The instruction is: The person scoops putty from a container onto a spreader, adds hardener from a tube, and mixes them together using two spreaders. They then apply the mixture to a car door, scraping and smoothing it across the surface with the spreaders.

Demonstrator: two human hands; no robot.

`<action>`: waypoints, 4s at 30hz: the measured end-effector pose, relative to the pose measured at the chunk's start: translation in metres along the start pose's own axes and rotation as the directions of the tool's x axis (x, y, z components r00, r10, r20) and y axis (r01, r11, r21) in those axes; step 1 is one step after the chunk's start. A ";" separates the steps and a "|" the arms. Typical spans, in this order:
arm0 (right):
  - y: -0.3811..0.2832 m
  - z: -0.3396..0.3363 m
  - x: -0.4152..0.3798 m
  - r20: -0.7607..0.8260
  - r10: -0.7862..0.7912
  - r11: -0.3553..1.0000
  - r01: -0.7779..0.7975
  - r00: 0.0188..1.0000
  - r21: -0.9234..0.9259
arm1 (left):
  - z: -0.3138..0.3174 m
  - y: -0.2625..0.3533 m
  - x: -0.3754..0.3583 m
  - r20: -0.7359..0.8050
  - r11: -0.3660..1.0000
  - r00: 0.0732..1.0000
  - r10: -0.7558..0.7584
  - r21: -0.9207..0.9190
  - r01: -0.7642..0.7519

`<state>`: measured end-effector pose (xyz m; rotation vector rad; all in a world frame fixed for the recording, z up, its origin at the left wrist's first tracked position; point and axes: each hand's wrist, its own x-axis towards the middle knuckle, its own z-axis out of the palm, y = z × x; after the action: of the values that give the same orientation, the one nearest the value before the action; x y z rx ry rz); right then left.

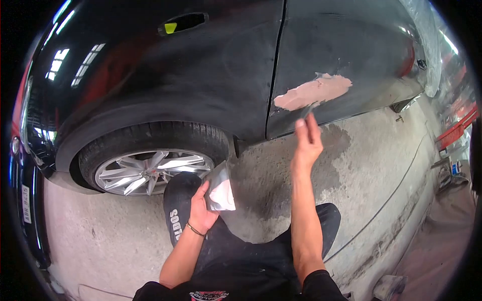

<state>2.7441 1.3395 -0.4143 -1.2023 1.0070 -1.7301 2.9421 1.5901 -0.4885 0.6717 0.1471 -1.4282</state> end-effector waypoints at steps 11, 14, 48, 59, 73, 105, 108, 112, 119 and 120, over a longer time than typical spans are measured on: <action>-0.023 0.077 -0.069 0.001 0.031 0.999 -0.030 1.000 -0.017 | 0.014 0.001 -0.005 -0.005 0.999 0.999 0.032 0.032 -0.032; -0.007 0.052 -0.082 0.081 0.108 0.994 -0.107 0.991 -0.020 | 0.008 0.003 -0.001 0.023 1.000 0.999 0.030 0.000 -0.030; -0.188 -0.065 -0.059 0.871 -0.002 0.533 0.737 0.492 -0.415 | 0.139 0.005 -0.004 0.314 0.806 0.918 0.243 0.462 -0.371; -0.155 -0.060 -0.081 0.894 0.021 0.611 0.702 0.447 -0.365 | 0.194 0.023 -0.043 0.532 0.142 0.571 0.625 0.642 -0.753; -0.128 -0.037 -0.040 0.498 0.480 0.453 -0.690 0.722 0.565 | -0.028 -0.022 0.014 -0.142 0.977 0.984 0.104 0.198 -0.075; -0.028 0.045 0.009 0.359 -0.724 0.462 0.800 0.589 -0.382 | -0.004 -0.012 0.007 -0.093 0.979 0.989 0.113 0.181 -0.095; -0.009 0.039 0.006 0.370 -0.708 0.470 0.793 0.601 -0.389 | -0.008 -0.013 0.010 -0.089 0.977 0.988 0.124 0.188 -0.106; 0.011 0.032 0.003 0.384 -0.689 0.483 0.784 0.615 -0.390 | -0.009 -0.014 0.011 -0.091 0.972 0.986 0.141 0.201 -0.120; 0.027 0.002 0.004 0.496 -0.582 0.515 0.764 0.644 -0.388 | 0.000 -0.013 0.006 -0.101 0.968 0.986 0.133 0.225 -0.108; 0.026 -0.007 0.003 0.516 -0.552 0.515 0.754 0.655 -0.407 | 0.001 -0.014 0.006 -0.091 0.969 0.987 0.133 0.219 -0.110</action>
<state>2.7410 1.3282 -0.4391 -2.4917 0.9661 -1.6796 2.9299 1.5847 -0.4956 0.9185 0.0331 -1.3016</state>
